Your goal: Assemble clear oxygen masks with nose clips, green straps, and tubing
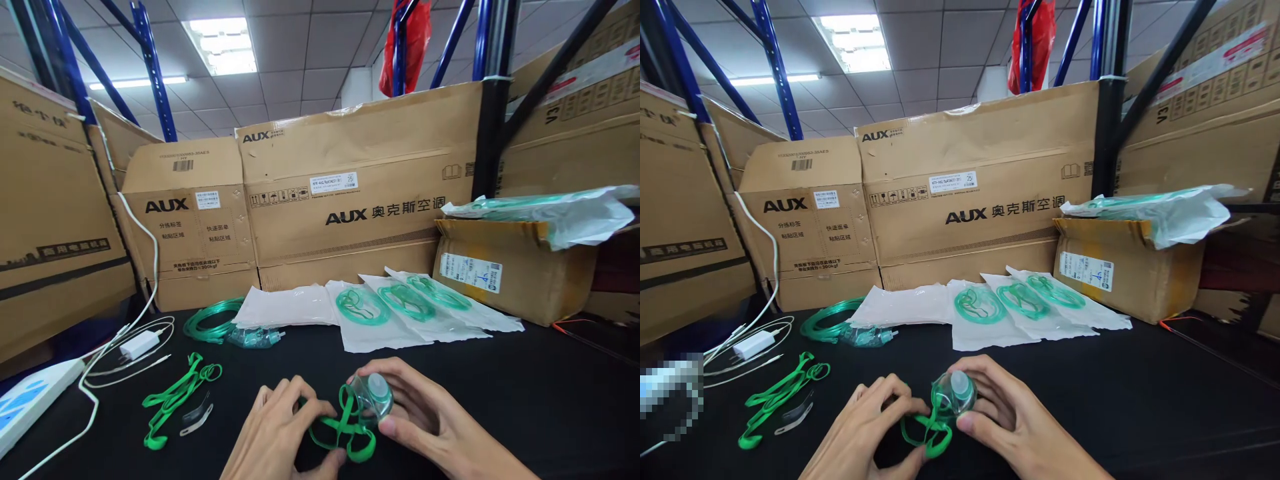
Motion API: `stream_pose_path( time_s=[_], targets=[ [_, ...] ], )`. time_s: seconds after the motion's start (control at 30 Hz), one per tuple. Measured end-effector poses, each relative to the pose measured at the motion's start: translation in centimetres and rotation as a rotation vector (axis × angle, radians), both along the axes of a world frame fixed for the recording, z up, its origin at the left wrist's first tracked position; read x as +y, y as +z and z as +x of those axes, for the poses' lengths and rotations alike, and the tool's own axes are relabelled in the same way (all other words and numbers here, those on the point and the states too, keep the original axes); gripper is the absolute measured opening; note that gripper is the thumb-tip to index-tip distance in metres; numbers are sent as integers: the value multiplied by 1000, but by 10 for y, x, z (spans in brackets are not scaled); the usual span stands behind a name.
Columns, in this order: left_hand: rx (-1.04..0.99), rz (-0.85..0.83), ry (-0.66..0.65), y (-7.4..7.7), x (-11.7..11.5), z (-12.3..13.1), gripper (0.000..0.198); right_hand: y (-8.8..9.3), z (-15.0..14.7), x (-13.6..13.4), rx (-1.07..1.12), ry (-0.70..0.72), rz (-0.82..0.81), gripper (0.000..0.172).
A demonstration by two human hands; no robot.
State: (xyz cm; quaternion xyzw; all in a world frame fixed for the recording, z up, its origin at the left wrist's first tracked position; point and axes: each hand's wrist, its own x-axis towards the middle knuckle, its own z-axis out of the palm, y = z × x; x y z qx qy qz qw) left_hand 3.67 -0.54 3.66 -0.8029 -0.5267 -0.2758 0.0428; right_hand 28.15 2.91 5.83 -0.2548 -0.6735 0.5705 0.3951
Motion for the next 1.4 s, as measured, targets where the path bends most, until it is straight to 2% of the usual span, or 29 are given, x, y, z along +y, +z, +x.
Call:
stream_pose_path(
  time_s=[0.07,0.13,0.27,0.43,0.57,0.7,0.8,0.87,1.03,1.1,1.17,1.23,1.33,1.4],
  targets=[
    [31,4,-12,1,2,-3,26,0,0,1,6,-3,6,34],
    [-24,-37,-20,4,5,-10,24,-1,0,3,18,-10,4,33],
    [-175,-287,-43,13,9,-32,16,-4,1,5,21,-33,6,32],
    [-352,-418,102,23,12,-55,36,-4,1,4,-31,-94,43,34],
    [-592,-498,105,24,14,-70,41,-6,0,4,-147,-169,124,33],
    [-730,-550,44,26,12,-78,48,-19,2,8,-319,-284,238,43],
    [-930,-595,-83,29,6,-78,54,-30,3,11,-429,-347,298,52],
    [-1079,-634,-151,32,2,-74,52,-34,2,11,-470,-351,324,52],
    [-1521,-678,-376,37,-6,-54,32,-32,2,6,-473,-298,342,45],
    [-1731,-695,-344,35,-8,-47,19,-27,2,4,-447,-279,322,43],
    [-1845,-689,-232,31,-7,-43,22,-20,2,3,-395,-241,277,38],
    [-1743,-612,-130,25,-3,-43,29,-12,2,2,-309,-164,213,32],
    [-1294,-437,10,14,8,-50,40,-1,1,0,-168,-60,142,24],
    [-1081,-341,94,9,15,-57,45,3,2,0,-118,-43,130,23]
  ],
)
